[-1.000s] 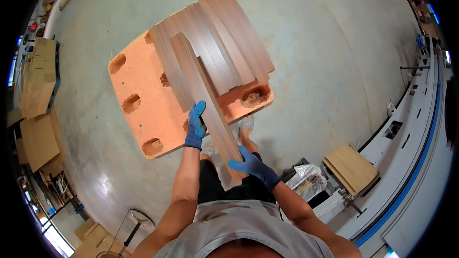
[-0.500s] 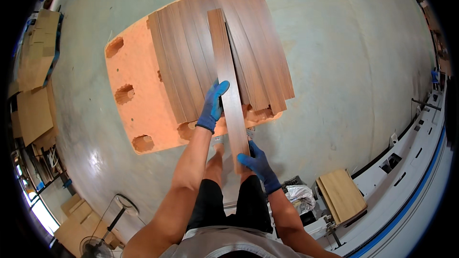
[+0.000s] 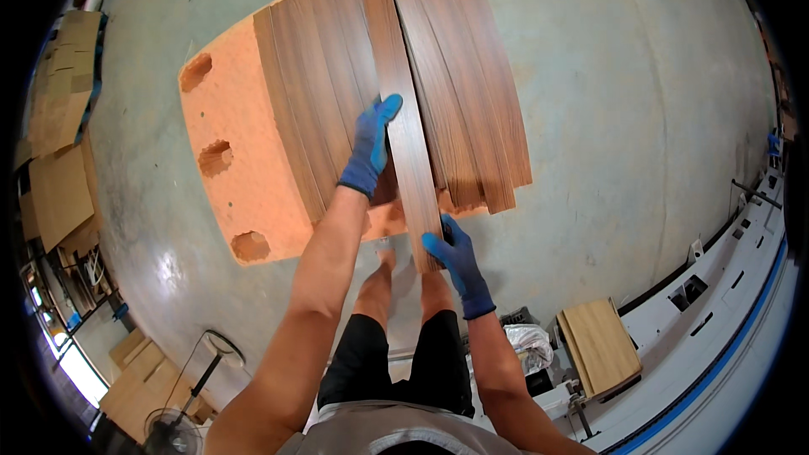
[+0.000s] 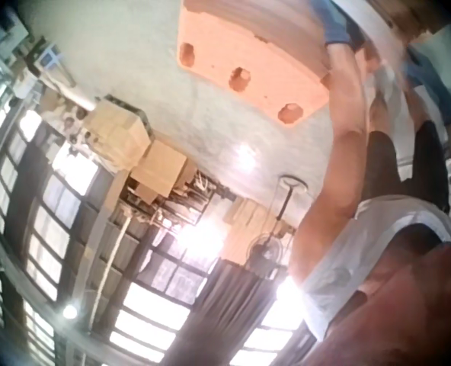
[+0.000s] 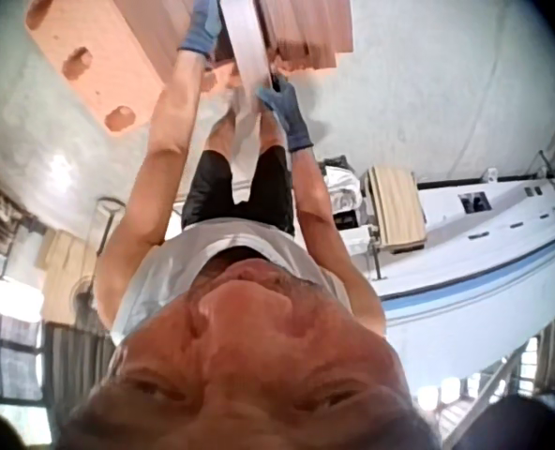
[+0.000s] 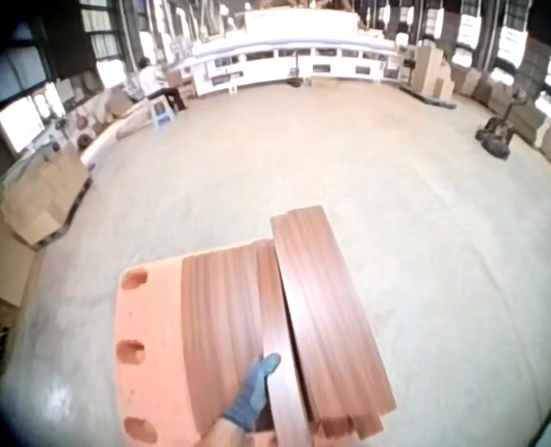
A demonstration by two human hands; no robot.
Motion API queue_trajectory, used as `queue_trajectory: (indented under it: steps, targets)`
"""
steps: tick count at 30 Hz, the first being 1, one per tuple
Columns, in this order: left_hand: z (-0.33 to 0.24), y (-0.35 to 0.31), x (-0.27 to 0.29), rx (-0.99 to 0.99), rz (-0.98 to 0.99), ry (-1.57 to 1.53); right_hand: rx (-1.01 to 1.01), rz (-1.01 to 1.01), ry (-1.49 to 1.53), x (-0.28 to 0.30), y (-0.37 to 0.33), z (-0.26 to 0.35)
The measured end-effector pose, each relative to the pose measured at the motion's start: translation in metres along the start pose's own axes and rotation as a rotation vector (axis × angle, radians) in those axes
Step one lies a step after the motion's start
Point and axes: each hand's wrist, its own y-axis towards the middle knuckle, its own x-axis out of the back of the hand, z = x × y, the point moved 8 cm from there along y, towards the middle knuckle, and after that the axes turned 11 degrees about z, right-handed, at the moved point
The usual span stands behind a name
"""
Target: The person takes wooden boards from a pallet, feeds them through an edge banding machine on a table, and stacks the finished boards onto the pallet.
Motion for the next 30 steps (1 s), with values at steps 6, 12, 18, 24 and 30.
queue_trajectory:
  steps: [6, 12, 18, 24, 30]
  targets:
    - [-0.032, 0.049, 0.034, -0.058, -0.045, 0.078, 0.131, -0.047, 0.057, -0.014, 0.017, 0.030]
    - [-0.029, 0.072, 0.002, -0.086, -0.162, 0.342, 0.109, -0.423, -0.012, 0.012, -0.010, -0.009]
    - [-0.023, 0.071, -0.007, -0.097, -0.190, 0.481, 0.053, -0.294, 0.336, 0.032, 0.020, -0.079]
    - [-0.027, 0.103, 0.049, -0.153, -0.210, 0.586, -0.030, -0.209, 0.430, 0.014, 0.064, -0.088]
    - [-0.023, 0.097, 0.030, -0.191, -0.255, 0.633, -0.009, -0.368, 0.485, 0.030, 0.067, -0.092]
